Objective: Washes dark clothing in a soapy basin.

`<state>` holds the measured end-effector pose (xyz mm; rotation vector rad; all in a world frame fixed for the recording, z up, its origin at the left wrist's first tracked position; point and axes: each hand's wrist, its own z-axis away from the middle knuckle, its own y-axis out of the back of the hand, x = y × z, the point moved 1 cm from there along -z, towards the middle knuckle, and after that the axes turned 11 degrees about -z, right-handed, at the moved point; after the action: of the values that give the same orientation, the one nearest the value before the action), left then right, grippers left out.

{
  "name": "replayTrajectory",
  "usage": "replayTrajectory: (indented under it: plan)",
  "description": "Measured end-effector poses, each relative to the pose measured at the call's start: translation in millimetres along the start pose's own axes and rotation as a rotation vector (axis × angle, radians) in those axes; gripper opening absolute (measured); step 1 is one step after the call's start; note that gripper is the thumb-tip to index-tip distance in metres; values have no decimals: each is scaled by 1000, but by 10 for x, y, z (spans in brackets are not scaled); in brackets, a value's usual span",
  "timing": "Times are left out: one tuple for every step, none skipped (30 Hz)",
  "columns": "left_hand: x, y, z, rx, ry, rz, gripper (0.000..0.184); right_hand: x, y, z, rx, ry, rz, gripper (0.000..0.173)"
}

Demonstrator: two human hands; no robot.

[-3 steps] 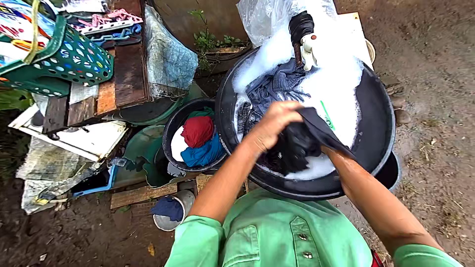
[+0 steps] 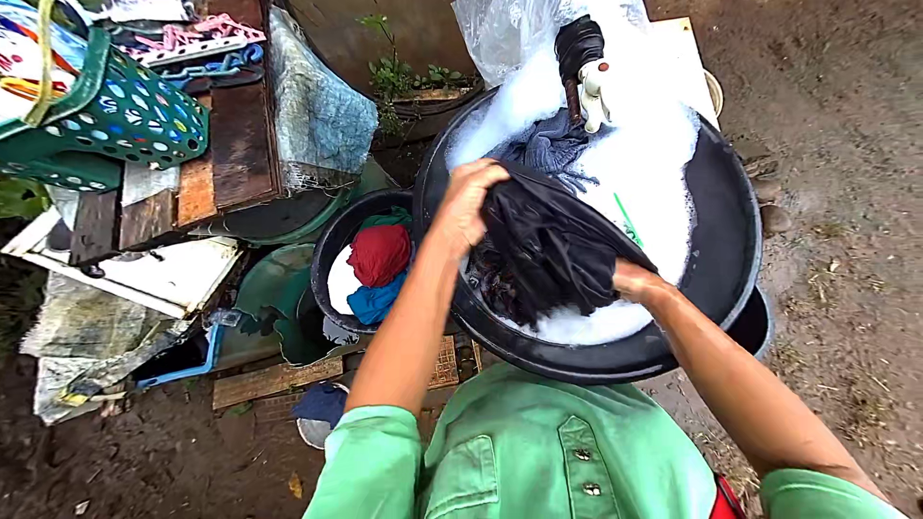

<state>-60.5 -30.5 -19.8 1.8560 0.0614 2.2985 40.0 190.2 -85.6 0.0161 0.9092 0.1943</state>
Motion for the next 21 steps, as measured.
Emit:
replayTrajectory:
  plan:
    - [-100, 120, -128, 86, 27, -150, 19, 23, 13, 27, -26, 16, -325, 24]
    - [-184, 218, -196, 72, 52, -316, 49, 1, 35, 74, -77, 21, -614, 37]
    - [-256, 264, -201, 8, 58, -432, 72, -50, 63, 127, -118, 47, -821, 49]
    - [-320, 242, -130, -90, 14, -500, 83, -121, 91, 168, -169, 120, -948, 56]
    - [-394, 154, -1, -224, -72, -538, 87, -202, 110, 214, -233, 238, -1001, 56]
    - [-489, 6, 141, -369, -163, -566, 85, -289, 123, 263, -290, 361, -1026, 53]
    - [-571, -170, 262, -490, -232, -585, 78, -390, 136, 324, -332, 482, -1026, 49]
    - [-609, -328, 341, -571, -255, -613, 67, -493, 161, 392, -375, 607, -1010, 43]
    - [-588, -434, 396, -576, -264, -637, 53, -591, 200, 457, -416, 732, -972, 35]
    - [-535, -473, 427, -521, -283, -599, 39, -694, 249, 503, -459, 842, -924, 26]
    - [-432, -448, 437, -463, -310, -505, 31, -792, 324, 530, -505, 949, -843, 18]
    - [-301, -380, 429, -420, -350, -376, 24, -888, 445, 528, -552, 1033, -750, 15]
    - [-181, -299, 404, -378, -392, -226, 18, -957, 587, 516, -536, 1079, -648, 18]
    - [-57, -203, 385, -342, -428, -95, 14, -997, 731, 482, -492, 1089, -574, 18]
    - [53, -110, 369, -306, -444, 12, 14, -1012, 843, 427, -398, 1057, -525, 15]
    - [141, -47, 358, -258, -443, 73, 16, -1001, 900, 362, -253, 976, -497, 13]
    - [197, -20, 338, -207, -435, 100, 17, -994, 894, 293, -24, 852, -440, 17]
    - [216, -25, 315, -159, -412, 112, 17, -985, 856, 220, 218, 705, -282, 18]
    - [202, -48, 298, -114, -368, 117, 16, -948, 795, 159, 399, 561, -78, 18]
    - [169, -79, 287, -75, -316, 120, 14, -874, 719, 107, 498, 471, 43, 29]
    - [137, -109, 281, -45, -271, 128, 14, -775, 606, 84, 529, 443, 97, 37]
